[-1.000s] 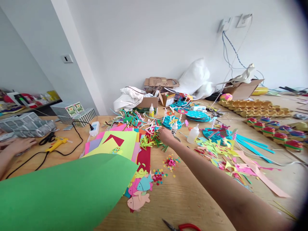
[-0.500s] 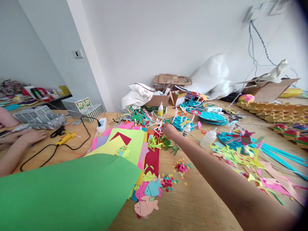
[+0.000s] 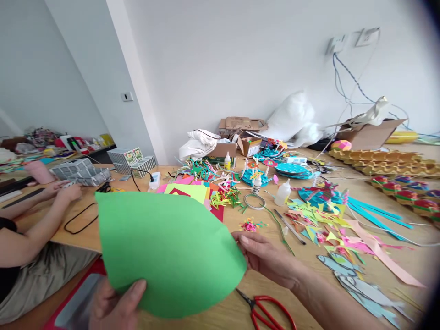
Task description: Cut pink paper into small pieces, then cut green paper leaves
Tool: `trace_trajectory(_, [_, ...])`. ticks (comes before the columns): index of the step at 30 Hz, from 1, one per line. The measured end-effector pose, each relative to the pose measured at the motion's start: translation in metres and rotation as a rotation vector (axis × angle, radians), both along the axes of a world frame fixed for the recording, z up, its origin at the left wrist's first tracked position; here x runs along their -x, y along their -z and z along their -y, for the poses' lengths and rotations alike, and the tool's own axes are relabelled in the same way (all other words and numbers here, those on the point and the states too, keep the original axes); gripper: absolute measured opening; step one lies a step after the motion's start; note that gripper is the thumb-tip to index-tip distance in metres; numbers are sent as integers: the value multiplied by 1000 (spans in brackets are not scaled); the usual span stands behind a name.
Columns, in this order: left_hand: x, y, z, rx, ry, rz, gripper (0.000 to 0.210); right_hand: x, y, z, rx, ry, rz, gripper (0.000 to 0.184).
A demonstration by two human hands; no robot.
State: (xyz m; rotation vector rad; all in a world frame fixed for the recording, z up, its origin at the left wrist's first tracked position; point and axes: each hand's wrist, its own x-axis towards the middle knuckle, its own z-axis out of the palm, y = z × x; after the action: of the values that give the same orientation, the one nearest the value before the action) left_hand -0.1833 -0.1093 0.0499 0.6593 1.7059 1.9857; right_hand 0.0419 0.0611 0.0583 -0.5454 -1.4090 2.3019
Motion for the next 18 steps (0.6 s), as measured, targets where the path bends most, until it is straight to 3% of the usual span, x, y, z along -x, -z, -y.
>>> trace_trajectory(2, [-12, -11, -3, -33, 24, 83, 27, -14, -2, 11, 47, 63, -82, 23])
trace_trajectory(4, [-21, -19, -6, -15, 160, 81, 25, -27, -7, 18, 18, 150, -123, 24])
trace_trajectory(6, [-24, -23, -12, 1, 360, 21, 27, -38, -11, 23, -47, 268, -144, 36])
trace_trajectory(10, [-27, -30, -26, 41, 568, -77, 27, -54, -13, 29, -163, 425, -141, 70])
trace_trajectory(13, [-32, -36, -37, 62, 641, -99, 26, -63, -9, 31, -214, 514, -82, 53])
trace_trajectory(15, [-37, -38, -43, 34, 608, -96, 24, -68, -8, 31, -265, 603, -23, 33])
trace_trajectory(18, [-45, -37, -51, -23, 532, -55, 21, -73, -9, 32, -352, 740, 41, 29])
